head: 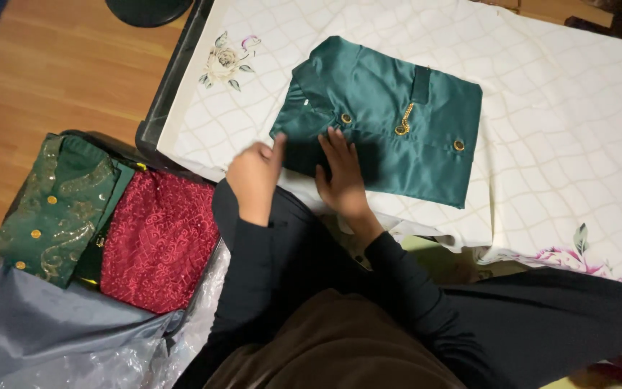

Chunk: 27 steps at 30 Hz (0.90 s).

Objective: Folding a green satin garment and placing it into a clear plastic bag

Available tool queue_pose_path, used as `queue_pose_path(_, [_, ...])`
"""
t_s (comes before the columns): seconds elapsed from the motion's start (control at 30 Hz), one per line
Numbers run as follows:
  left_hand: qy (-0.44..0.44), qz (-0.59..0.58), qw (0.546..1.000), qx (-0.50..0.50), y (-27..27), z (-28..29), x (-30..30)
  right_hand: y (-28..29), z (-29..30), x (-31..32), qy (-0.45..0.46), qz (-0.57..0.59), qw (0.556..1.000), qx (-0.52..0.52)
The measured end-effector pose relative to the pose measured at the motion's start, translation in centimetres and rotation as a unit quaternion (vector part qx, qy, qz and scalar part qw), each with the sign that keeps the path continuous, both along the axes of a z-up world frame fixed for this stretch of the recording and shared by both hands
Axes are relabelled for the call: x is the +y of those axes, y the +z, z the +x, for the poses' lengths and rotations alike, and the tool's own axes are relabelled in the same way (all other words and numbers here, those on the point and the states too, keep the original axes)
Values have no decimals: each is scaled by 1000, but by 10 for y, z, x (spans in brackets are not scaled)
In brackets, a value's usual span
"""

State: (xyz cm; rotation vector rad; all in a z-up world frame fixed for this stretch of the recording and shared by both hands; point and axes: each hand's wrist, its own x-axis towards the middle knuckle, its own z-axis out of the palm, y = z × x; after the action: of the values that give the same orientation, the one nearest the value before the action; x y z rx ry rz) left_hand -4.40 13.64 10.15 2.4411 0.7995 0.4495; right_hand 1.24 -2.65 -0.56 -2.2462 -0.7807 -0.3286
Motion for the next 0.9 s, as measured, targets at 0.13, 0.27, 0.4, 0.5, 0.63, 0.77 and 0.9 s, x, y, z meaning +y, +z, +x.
queue_pose_path(0.13, [-61, 103, 993, 6, -11, -5, 1, -4, -6, 7, -16, 5, 1000, 2])
queue_pose_path(0.27, [-78, 21, 996, 25, -14, 1, 6, -7, -5, 10, -22, -6, 999, -30])
queue_pose_path(0.4, [-87, -113, 988, 58, -8, 5, 15, -7, -2, 8, -23, -20, 999, -45])
queue_pose_path(0.5, [-74, -145, 984, 76, -25, 12, 29, -3, -5, 5, -56, -69, 992, -84])
queue_pose_path(0.63, [-61, 18, 997, -33, -14, 7, -1, -1, -12, 10, -108, -68, 987, -98])
queue_pose_path(0.77, [-171, 177, 912, -328, -35, 27, -51, 6, -11, 9, -91, 79, 992, -38])
queue_pose_path(0.9, [-294, -203, 933, -33, -50, 37, -67, -9, -3, -13, -120, 20, 991, -52])
